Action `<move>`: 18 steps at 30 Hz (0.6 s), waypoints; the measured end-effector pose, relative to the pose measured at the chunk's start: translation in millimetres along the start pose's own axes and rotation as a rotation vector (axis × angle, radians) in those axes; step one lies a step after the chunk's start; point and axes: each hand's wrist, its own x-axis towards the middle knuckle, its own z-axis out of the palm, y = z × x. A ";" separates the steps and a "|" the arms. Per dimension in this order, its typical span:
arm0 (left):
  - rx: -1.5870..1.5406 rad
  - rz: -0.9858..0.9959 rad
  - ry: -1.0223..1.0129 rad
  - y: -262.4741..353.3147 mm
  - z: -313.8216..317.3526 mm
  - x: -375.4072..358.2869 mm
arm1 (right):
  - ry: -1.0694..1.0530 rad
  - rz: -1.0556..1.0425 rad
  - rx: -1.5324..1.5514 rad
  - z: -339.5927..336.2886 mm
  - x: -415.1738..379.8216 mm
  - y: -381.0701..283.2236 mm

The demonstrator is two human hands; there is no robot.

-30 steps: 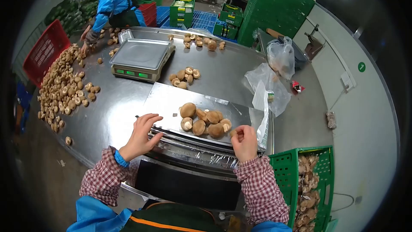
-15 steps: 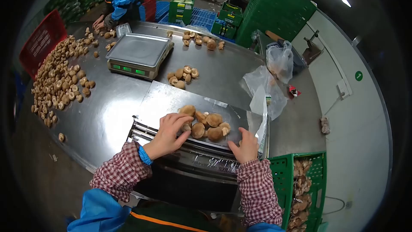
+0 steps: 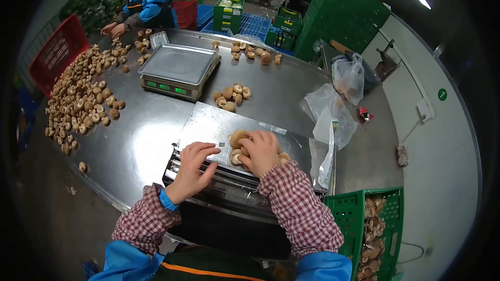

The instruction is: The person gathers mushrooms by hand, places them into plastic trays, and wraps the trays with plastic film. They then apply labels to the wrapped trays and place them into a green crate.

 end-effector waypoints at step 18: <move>-0.179 -0.604 -0.458 -18.9 -30.3 -42.7 | -0.193 1.017 0.647 -52.9 -202.1 11.5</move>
